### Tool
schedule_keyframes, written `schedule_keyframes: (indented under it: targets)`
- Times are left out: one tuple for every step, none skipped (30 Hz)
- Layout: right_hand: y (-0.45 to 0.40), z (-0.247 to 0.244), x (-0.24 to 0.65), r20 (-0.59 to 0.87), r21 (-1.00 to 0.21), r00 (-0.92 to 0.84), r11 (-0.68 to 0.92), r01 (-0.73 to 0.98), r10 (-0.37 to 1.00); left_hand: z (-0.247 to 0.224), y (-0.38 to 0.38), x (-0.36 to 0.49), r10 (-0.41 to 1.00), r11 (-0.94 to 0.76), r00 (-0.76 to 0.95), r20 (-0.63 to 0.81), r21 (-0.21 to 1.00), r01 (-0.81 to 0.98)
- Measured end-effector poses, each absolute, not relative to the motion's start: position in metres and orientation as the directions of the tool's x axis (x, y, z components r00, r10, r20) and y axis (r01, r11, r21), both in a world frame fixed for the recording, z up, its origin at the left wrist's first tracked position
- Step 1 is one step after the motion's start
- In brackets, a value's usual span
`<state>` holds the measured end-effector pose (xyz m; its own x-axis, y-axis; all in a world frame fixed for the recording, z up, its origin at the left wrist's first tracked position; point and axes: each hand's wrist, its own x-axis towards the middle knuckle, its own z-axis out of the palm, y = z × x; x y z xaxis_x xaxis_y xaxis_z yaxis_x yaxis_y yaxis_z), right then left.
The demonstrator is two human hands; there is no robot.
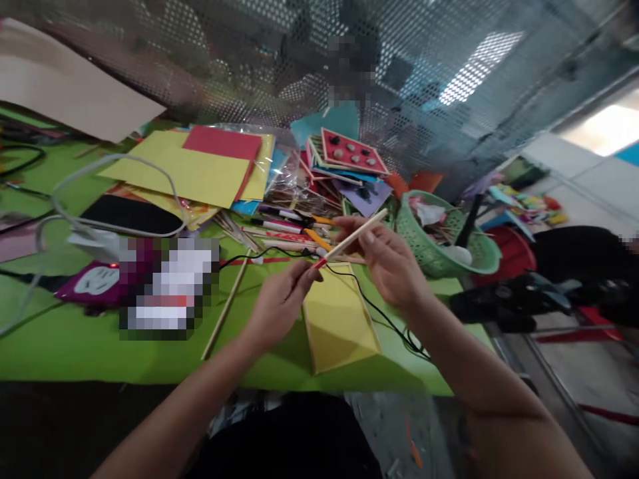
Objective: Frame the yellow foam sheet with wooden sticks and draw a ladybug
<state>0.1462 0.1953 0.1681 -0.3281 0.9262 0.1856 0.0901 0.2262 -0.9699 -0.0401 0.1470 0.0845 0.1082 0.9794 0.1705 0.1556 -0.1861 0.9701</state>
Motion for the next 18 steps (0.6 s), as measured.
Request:
schedule_keyframes:
  targets:
    - [0.197,0.172,0.151,0.21,-0.966,-0.272,0.242,0.092,0.939,0.085,0.147,-0.04,0.98,-0.185,0.112,0.167,0.966,0.182]
    - [0.199,0.175,0.155,0.222,-0.963,-0.236,0.251,0.101,0.946,0.085,0.148,-0.04,0.978,-0.192,0.117,0.171,0.96,0.204]
    - [0.201,0.178,0.159,0.227,-0.961,-0.215,0.255,0.11,0.95,0.085,0.147,-0.04,0.976,-0.204,0.123,0.18,0.953,0.224]
    - [0.204,0.179,0.163,0.229,-0.96,-0.204,0.255,0.111,0.952,0.086,0.146,-0.041,0.973,-0.217,0.127,0.191,0.945,0.245]
    - [0.207,0.181,0.166,0.236,-0.96,-0.189,0.259,0.103,0.953,0.087,0.144,-0.041,0.971,-0.228,0.131,0.199,0.936,0.268]
    - [0.211,0.181,0.17,0.248,-0.96,-0.167,0.265,0.087,0.954,0.088,0.14,-0.042,0.971,-0.23,0.133,0.199,0.928,0.292]
    - [0.216,0.182,0.175,0.268,-0.958,-0.133,0.278,0.068,0.954,0.09,0.134,-0.045,0.973,-0.225,0.131,0.192,0.922,0.316]
    - [0.222,0.182,0.181,0.293,-0.954,-0.088,0.298,0.048,0.952,0.091,0.125,-0.049,0.975,-0.214,0.136,0.177,0.915,0.342]
    - [0.228,0.182,0.187,0.319,-0.947,-0.039,0.321,0.031,0.947,0.091,0.114,-0.055,0.979,-0.189,0.142,0.146,0.909,0.371]
    - [0.235,0.183,0.194,0.347,-0.938,0.017,0.347,0.019,0.938,0.09,0.101,-0.063,0.981,-0.176,0.146,0.126,0.895,0.41]
    - [0.242,0.184,0.202,0.37,-0.929,0.073,0.371,0.009,0.926,0.087,0.086,-0.074,0.982,-0.159,0.161,0.094,0.872,0.464]
    - [0.249,0.184,0.21,0.388,-0.92,0.122,0.391,0.001,0.914,0.08,0.069,-0.087,0.981,-0.148,0.182,0.061,0.844,0.515]
    - [0.255,0.185,0.218,0.395,-0.916,0.16,0.401,-0.005,0.905,0.072,0.052,-0.102,0.978,-0.139,0.207,0.025,0.816,0.56]
    - [0.26,0.186,0.225,0.397,-0.913,0.191,0.407,-0.016,0.898,0.061,0.036,-0.118,0.975,-0.15,0.22,0.017,0.781,0.606]
    - [0.263,0.186,0.23,0.397,-0.911,0.214,0.412,-0.029,0.892,0.05,0.021,-0.136,0.973,-0.173,0.231,0.022,0.733,0.658]
    - [0.266,0.186,0.235,0.397,-0.909,0.226,0.416,-0.042,0.89,0.039,0.008,-0.153,0.969,-0.212,0.245,0.047,0.672,0.71]
    - [0.267,0.185,0.237,0.397,-0.907,0.228,0.418,-0.054,0.889,0.03,-0.002,-0.169,0.964,-0.245,0.26,0.062,0.597,0.764]
    - [0.267,0.185,0.238,0.397,-0.906,0.221,0.419,-0.062,0.891,0.024,-0.01,-0.182,0.959,-0.27,0.272,0.073,0.515,0.814]
